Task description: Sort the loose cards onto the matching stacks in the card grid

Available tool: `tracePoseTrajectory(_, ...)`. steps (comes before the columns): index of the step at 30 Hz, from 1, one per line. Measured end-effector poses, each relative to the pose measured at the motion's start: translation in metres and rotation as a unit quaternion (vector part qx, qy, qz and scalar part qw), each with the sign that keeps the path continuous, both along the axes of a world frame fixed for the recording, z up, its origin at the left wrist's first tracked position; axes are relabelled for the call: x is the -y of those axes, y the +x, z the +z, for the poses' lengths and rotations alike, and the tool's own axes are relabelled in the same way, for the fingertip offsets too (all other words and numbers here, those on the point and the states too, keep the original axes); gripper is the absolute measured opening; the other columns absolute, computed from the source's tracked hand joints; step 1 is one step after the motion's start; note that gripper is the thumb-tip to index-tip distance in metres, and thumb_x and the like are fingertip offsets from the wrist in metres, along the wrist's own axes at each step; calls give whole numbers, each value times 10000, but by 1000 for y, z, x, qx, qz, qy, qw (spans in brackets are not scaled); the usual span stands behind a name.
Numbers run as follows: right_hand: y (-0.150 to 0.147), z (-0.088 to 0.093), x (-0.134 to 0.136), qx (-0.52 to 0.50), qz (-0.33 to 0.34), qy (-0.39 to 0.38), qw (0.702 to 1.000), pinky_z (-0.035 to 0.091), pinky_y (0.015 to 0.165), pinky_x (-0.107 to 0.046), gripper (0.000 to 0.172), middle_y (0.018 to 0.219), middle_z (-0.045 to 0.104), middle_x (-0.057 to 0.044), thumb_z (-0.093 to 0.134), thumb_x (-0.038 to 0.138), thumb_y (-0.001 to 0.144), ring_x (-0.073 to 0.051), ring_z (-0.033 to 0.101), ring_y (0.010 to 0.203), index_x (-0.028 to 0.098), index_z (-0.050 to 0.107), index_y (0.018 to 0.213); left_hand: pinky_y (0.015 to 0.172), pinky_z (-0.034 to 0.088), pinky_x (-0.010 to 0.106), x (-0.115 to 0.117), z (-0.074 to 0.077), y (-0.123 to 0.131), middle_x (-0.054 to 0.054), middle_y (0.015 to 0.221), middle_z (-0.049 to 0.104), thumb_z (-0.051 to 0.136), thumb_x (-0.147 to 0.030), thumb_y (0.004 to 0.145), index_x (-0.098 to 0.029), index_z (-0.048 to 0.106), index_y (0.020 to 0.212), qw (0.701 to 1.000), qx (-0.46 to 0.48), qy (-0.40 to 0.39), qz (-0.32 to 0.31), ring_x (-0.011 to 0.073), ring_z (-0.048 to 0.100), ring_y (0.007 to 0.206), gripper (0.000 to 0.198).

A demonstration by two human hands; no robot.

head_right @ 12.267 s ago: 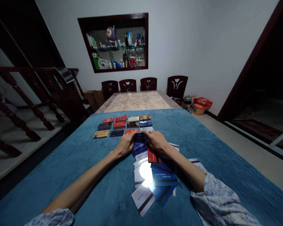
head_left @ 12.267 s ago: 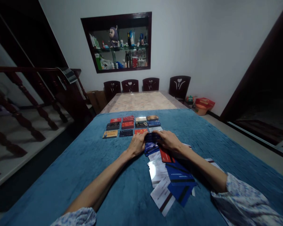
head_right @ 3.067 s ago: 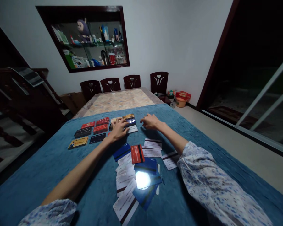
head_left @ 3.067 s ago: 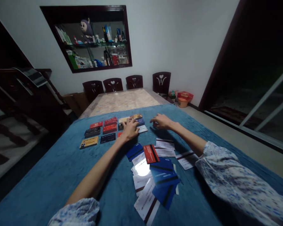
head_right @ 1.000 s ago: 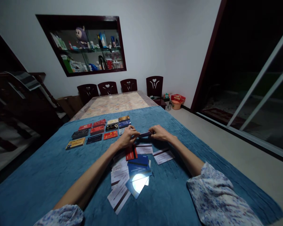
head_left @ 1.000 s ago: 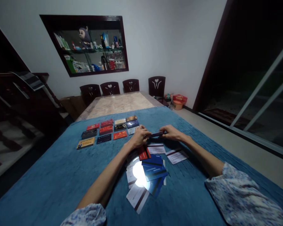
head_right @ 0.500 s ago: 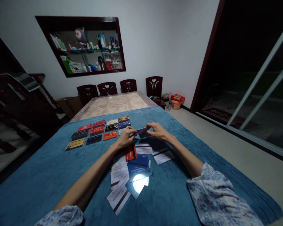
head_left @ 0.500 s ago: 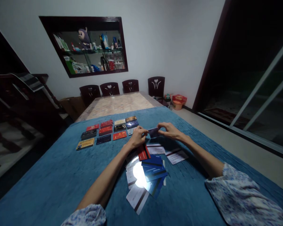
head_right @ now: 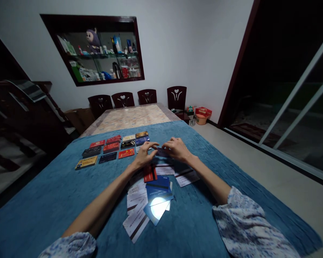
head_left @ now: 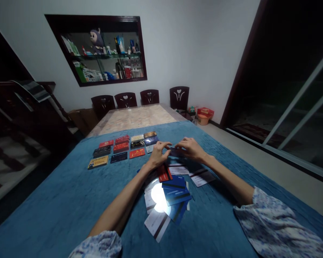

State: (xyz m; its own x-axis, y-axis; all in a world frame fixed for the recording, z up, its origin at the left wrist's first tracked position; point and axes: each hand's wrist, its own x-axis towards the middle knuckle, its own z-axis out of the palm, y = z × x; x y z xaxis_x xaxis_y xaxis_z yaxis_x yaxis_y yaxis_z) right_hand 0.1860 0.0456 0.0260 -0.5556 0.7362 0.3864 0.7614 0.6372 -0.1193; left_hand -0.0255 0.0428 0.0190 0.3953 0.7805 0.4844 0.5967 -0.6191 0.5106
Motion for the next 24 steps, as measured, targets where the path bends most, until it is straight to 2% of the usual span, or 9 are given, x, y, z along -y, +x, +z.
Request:
tracePoseTrajectory(6,-8,-5,5,32,-11,5,999,326,806,-333,216,1022,736,-86,526,218,928,-232,553,983,227,687,1071,977,430,386,-1,-12,1,43,978,683,543,-84,819,-225,660,1128,998,-68,-5,-16,215,567,1032,360)
tracePoseTrajectory(12,-8,-8,9,69,-36,4,997,334,826,-336,262,1065,722,-103,532,184,895,-246,558,1018,210,626,1138,957,409,372,1,-15,0,48,1072,677,523,-59,791,-220,607,1136,991,-129,-2,-15,227,549,1042,390)
tracePoseTrajectory(19,-8,-9,10,135,-69,-6,988,340,815,-340,344,1114,694,-125,553,227,900,-268,574,1036,191,558,1242,935,390,405,4,-19,2,70,1056,676,467,-85,834,-217,533,1227,983,-183,-2,26,258,568,1022,419)
tracePoseTrajectory(24,-9,-11,11,141,-66,-20,988,357,813,-345,442,1122,662,-123,577,280,893,-273,578,1037,202,512,1324,915,387,391,4,-17,2,61,986,679,464,-68,818,-229,541,1202,981,-178,-35,68,258,584,1007,424)
